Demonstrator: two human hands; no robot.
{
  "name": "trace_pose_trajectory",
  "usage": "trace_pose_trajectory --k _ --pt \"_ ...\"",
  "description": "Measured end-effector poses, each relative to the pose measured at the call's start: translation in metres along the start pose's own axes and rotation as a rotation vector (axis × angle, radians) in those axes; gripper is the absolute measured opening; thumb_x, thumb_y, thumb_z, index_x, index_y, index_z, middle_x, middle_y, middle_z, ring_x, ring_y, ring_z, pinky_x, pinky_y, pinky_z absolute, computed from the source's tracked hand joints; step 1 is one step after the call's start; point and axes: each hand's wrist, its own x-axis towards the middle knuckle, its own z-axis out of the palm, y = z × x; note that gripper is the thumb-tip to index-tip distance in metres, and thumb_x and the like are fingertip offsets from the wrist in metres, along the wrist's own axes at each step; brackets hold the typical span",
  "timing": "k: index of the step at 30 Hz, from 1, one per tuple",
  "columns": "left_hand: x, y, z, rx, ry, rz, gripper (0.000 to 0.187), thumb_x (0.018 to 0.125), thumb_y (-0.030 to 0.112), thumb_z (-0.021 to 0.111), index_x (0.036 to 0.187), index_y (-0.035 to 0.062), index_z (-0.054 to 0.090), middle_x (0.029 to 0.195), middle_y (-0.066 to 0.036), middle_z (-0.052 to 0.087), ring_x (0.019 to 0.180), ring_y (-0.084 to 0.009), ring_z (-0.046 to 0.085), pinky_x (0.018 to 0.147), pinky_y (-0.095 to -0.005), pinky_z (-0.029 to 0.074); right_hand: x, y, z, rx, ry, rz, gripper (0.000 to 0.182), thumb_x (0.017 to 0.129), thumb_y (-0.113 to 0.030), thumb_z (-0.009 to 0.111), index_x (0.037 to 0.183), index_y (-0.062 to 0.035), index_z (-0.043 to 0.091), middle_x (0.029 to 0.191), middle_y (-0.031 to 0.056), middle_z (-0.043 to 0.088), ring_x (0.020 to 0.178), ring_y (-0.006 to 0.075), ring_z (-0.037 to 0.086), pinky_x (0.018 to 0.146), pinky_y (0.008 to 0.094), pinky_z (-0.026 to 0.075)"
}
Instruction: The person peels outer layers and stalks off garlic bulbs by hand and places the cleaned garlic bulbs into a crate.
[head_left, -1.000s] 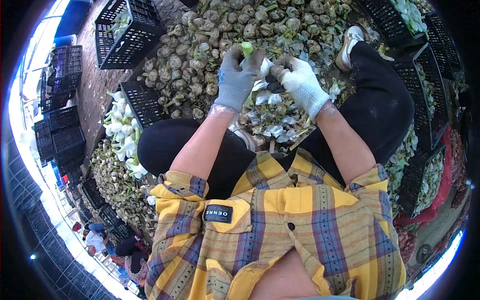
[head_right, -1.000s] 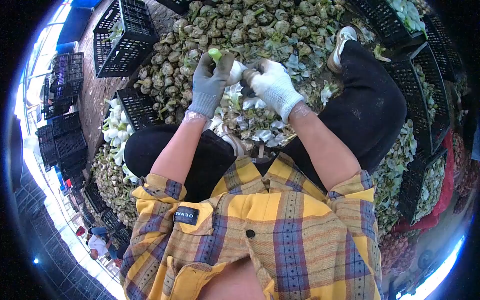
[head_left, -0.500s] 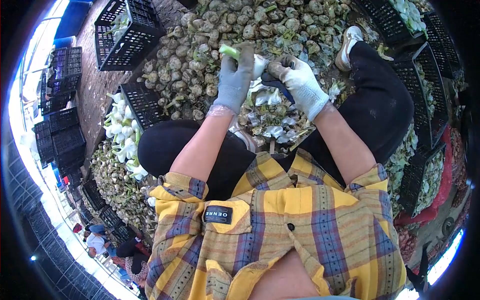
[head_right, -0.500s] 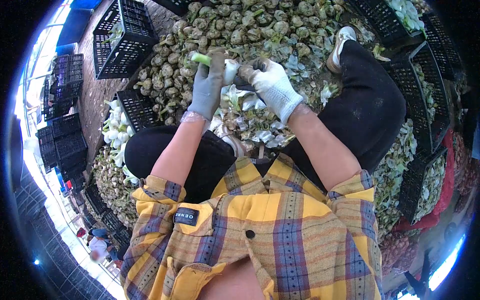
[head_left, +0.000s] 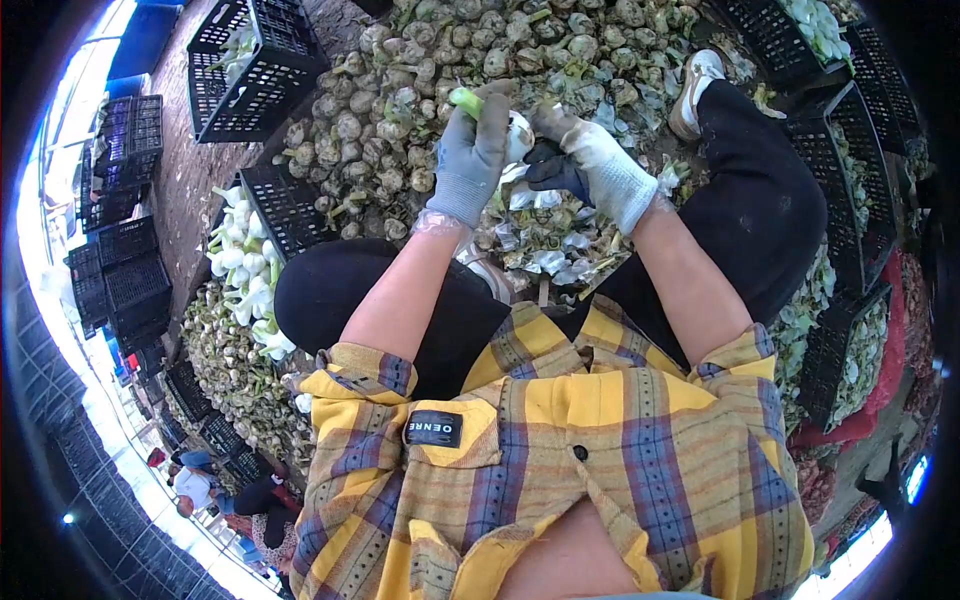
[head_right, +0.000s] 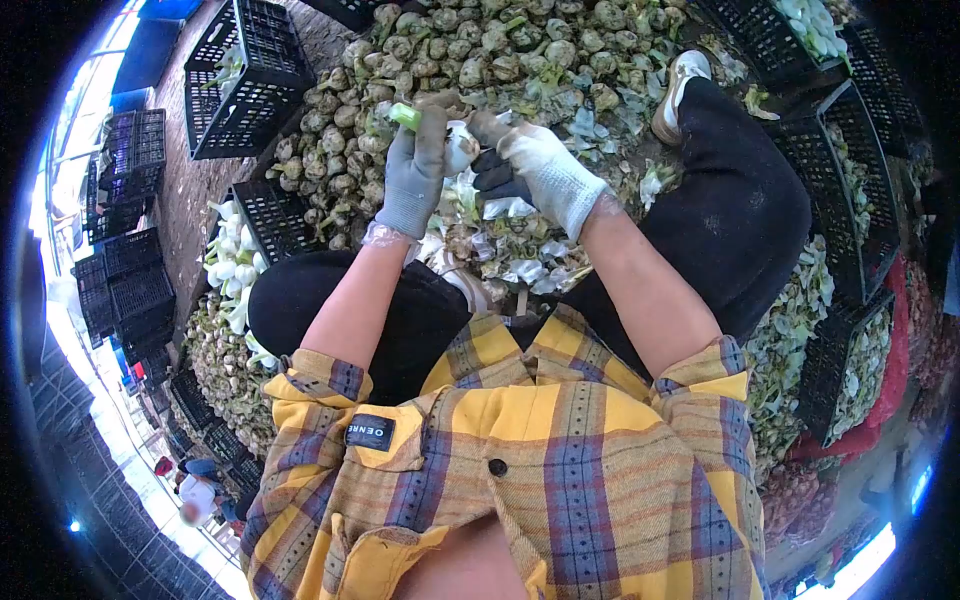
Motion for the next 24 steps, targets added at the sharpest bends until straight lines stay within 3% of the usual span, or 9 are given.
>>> trace_pose_trajectory --k 3,4,7,10,12,15,18,21,24 --pt "0.0 -0.002 0.001 0.025 -0.029 0.071 0.037 0.092 0.036 0.051 0.113 0.0056 0.055 0.094 0.0 0.055 0.077 -0.0054 0.048 0.07 -0.0206 0.042 0.003 0.005 -0.003 -0.02 -0.013 -0.041 0.031 0.085 -0.024 0.063 0.103 -0.0005 0.057 0.083 0.0078 0.063 0.065 0.0162 0.062 0.059 0.0297 0.053" --pt "-0.002 -0.002 0.001 -0.056 -0.041 0.01 0.037 0.091 0.036 0.052 0.113 0.0064 0.055 0.093 0.0 0.055 0.075 -0.0041 0.047 0.067 -0.0194 0.042 0.0 0.003 -0.004 0.001 -0.036 -0.029 0.03 0.084 -0.022 0.064 0.104 0.0001 0.056 0.084 0.009 0.063 0.067 0.017 0.063 0.06 0.03 0.053" --pt "-0.002 -0.002 -0.001 -0.06 -0.011 -0.155 0.04 0.094 0.034 0.048 0.116 0.0014 0.054 0.108 -0.005 0.057 0.093 -0.0093 0.053 0.08 -0.0239 0.044 -0.002 0.001 -0.009 -0.017 -0.097 -0.047 0.03 0.084 -0.019 0.063 0.104 0.002 0.056 0.086 0.0119 0.064 0.072 0.0198 0.066 0.061 0.0309 0.054" --pt "0.003 -0.002 -0.001 -0.009 0.013 -0.07 0.041 0.092 0.034 0.052 0.117 0.0014 0.053 0.103 -0.005 0.058 0.088 -0.0092 0.055 0.076 -0.024 0.046 -0.005 -0.002 -0.004 -0.078 -0.046 -0.067 0.028 0.085 -0.017 0.061 0.105 0.002 0.055 0.086 0.012 0.064 0.071 0.0198 0.065 0.059 0.0308 0.054" --pt "0.002 -0.002 0.005 -0.165 0.087 -0.116 0.034 0.09 0.031 0.056 0.11 0.0036 0.055 0.092 -0.001 0.057 0.079 -0.0072 0.053 0.069 -0.0218 0.045 -0.005 -0.003 -0.003 -0.071 -0.018 -0.039 0.026 0.086 -0.016 0.06 0.105 0.0017 0.056 0.086 0.0122 0.064 0.071 0.0195 0.065 0.058 0.0309 0.054" --pt "0.001 0.002 0.006 -0.224 0.127 -0.161 0.028 0.089 0.026 0.059 0.106 0.0043 0.057 0.089 0.0 0.057 0.078 -0.0071 0.054 0.067 -0.0216 0.046 -0.005 -0.007 -0.001 0.177 -0.064 0.014 0.022 0.086 -0.014 0.057 0.103 0.0005 0.056 0.085 0.0119 0.064 0.069 0.0189 0.065 0.056 0.0309 0.054" --pt "0.001 -0.001 0.004 -0.196 0.128 -0.176 0.027 0.09 0.025 0.058 0.106 0.0037 0.056 0.092 -0.002 0.058 0.079 -0.0082 0.055 0.067 -0.0224 0.047 -0.008 -0.003 0.005 -0.247 0.057 -0.093 0.018 0.086 -0.012 0.056 0.099 0.0001 0.055 0.084 0.0113 0.064 0.069 0.0188 0.065 0.056 0.0314 0.054" --pt "0.005 0.002 0.004 -0.253 0.178 -0.247 0.032 0.092 0.029 0.052 0.108 0.0021 0.055 0.093 -0.006 0.06 0.081 -0.0124 0.058 0.071 -0.0257 0.048 -0.008 -0.003 0.003 -0.193 0.079 -0.094 0.016 0.086 -0.009 0.055 0.098 0.0007 0.053 0.084 0.0127 0.063 0.071 0.0202 0.065 0.057 0.032 0.055" --pt "0.012 0.0 -0.003 -0.406 0.181 -0.356 0.033 0.093 0.029 0.046 0.109 0.0015 0.055 0.095 -0.01 0.062 0.083 -0.0172 0.06 0.074 -0.0299 0.05 0.001 0.003 0.0 0.132 0.256 -0.1 0.016 0.085 -0.006 0.053 0.099 0.0014 0.052 0.085 0.0146 0.062 0.073 0.022 0.065 0.058 0.0323 0.055"
